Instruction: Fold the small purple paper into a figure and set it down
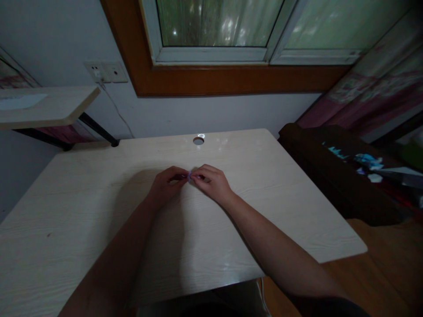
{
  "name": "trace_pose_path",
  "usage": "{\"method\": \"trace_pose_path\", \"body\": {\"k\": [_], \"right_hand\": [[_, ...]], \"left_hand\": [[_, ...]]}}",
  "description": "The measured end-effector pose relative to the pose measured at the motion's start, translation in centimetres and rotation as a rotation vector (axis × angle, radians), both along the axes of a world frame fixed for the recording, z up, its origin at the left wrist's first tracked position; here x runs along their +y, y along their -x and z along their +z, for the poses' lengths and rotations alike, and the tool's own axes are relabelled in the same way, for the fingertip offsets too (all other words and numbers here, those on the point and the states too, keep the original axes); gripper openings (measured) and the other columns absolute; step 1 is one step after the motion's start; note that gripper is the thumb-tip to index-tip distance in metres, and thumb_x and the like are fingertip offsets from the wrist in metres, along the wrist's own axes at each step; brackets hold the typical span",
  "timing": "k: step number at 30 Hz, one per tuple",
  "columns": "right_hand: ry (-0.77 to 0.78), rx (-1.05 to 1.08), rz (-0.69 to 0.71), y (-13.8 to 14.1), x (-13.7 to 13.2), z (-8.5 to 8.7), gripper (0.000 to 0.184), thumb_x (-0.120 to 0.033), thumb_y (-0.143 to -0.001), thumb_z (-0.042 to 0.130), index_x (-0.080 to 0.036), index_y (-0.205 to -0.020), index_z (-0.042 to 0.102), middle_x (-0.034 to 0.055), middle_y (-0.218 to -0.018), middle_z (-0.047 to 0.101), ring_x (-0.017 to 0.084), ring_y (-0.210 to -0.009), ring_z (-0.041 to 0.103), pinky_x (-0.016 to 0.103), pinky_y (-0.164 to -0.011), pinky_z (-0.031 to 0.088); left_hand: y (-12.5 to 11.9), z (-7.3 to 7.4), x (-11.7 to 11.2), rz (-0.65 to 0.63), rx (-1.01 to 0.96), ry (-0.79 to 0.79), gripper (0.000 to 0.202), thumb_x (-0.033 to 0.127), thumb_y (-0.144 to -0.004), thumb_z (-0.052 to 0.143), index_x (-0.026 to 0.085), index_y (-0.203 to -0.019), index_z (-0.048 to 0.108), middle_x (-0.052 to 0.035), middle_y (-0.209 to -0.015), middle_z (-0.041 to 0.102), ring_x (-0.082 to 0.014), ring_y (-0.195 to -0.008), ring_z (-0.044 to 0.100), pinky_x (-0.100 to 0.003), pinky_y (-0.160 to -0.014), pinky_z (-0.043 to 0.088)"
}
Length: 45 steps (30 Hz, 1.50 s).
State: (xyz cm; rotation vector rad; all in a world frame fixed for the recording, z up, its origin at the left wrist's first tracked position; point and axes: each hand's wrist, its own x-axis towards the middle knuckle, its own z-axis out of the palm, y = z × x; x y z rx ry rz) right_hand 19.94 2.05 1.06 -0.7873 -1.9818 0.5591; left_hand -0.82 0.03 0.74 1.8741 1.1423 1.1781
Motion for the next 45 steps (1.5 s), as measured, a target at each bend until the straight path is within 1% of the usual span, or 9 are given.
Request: {"method": "trace_pose_path", "body": {"k": [4,11,17,23,27,31,34,40,45], "right_hand": [[0.061,0.061,-0.016,0.1,0.1,-0.2,0.01,-0.026,-0.09,0.065,-0.021,-0.091,0.074,0.0049,-0.085,0.07,0.014,-0.074,0.063,0.027,-0.068,0.049],[0.171,0.127,-0.014,0.2,0.1,-0.3,0.011,-0.028,-0.088,0.067,-0.021,-0.087,0.075,0.0039,-0.082,0.07,0.014,-0.07,0.061,0.026,-0.064,0.049],[0.164,0.102,0.026,0.4,0.0,-0.2,0.01,-0.029,-0.087,0.068,-0.021,-0.087,0.075,0.0025,-0.079,0.066,0.013,-0.069,0.059,0.025,-0.063,0.047],[0.123,0.06,0.032,0.4,0.1,-0.6,0.011,-0.029,-0.089,0.067,-0.021,-0.089,0.074,0.0016,-0.075,0.063,0.012,-0.067,0.056,0.025,-0.063,0.045],[0.125,0.065,0.039,0.3,0.1,-0.6,0.011,-0.03,-0.09,0.066,-0.021,-0.091,0.073,0.0028,-0.08,0.065,0.013,-0.071,0.058,0.025,-0.064,0.046],[0.147,0.088,0.023,0.4,0.0,-0.3,0.015,-0.033,-0.091,0.064,-0.022,-0.097,0.072,0.0042,-0.085,0.067,0.014,-0.075,0.06,0.026,-0.067,0.049],[0.178,0.091,0.034,0.5,-0.1,-0.3,0.019,-0.034,-0.089,0.068,-0.022,-0.102,0.071,0.0043,-0.087,0.066,0.013,-0.074,0.061,0.025,-0.066,0.049],[0.178,0.049,0.029,0.5,0.3,-0.9,0.017,-0.035,-0.088,0.069,-0.022,-0.098,0.073,0.0042,-0.087,0.068,0.014,-0.075,0.062,0.025,-0.068,0.05],[0.161,0.05,0.022,0.5,0.4,-0.9,0.014,-0.034,-0.09,0.067,-0.023,-0.095,0.075,0.0036,-0.084,0.069,0.014,-0.074,0.062,0.026,-0.069,0.049]], "left_hand": [[0.1,-0.3,0.1,-0.008,-0.025,0.032,0.022,0.032,-0.087,0.067,0.02,-0.105,0.069,-0.0067,-0.1,0.073,-0.0177,-0.088,0.072,-0.032,-0.087,0.059],[0.2,-0.7,0.3,0.023,-0.015,0.067,0.023,0.037,-0.084,0.07,0.02,-0.1,0.07,-0.006,-0.094,0.075,-0.0195,-0.086,0.073,-0.035,-0.086,0.06],[0.1,-0.5,0.3,0.008,-0.042,0.058,0.024,0.038,-0.081,0.073,0.019,-0.096,0.07,-0.0064,-0.094,0.074,-0.019,-0.086,0.072,-0.034,-0.085,0.06],[0.2,-0.8,0.3,0.046,-0.017,0.03,0.021,0.038,-0.082,0.073,0.02,-0.093,0.07,-0.0047,-0.091,0.074,-0.0179,-0.083,0.07,-0.032,-0.082,0.059],[0.2,-0.6,0.3,0.085,-0.004,0.014,0.021,0.039,-0.081,0.073,0.02,-0.09,0.071,-0.0047,-0.089,0.074,-0.0185,-0.082,0.071,-0.032,-0.082,0.058],[0.2,-0.7,0.4,0.114,-0.061,0.049,0.023,0.041,-0.08,0.075,0.02,-0.089,0.071,-0.0049,-0.087,0.074,-0.0183,-0.08,0.07,-0.032,-0.08,0.058],[0.2,-1.0,0.6,0.127,-0.125,0.074,0.025,0.041,-0.078,0.076,0.019,-0.088,0.07,-0.0054,-0.087,0.073,-0.0181,-0.08,0.07,-0.032,-0.079,0.058],[0.3,-1.4,0.8,0.067,-0.175,0.065,0.022,0.038,-0.078,0.076,0.02,-0.086,0.068,-0.0048,-0.089,0.071,-0.0177,-0.084,0.068,-0.032,-0.081,0.056],[0.3,-1.6,0.8,0.105,-0.151,0.141,0.027,0.042,-0.075,0.078,0.019,-0.086,0.068,-0.0047,-0.083,0.072,-0.0183,-0.078,0.068,-0.032,-0.077,0.057]]}}
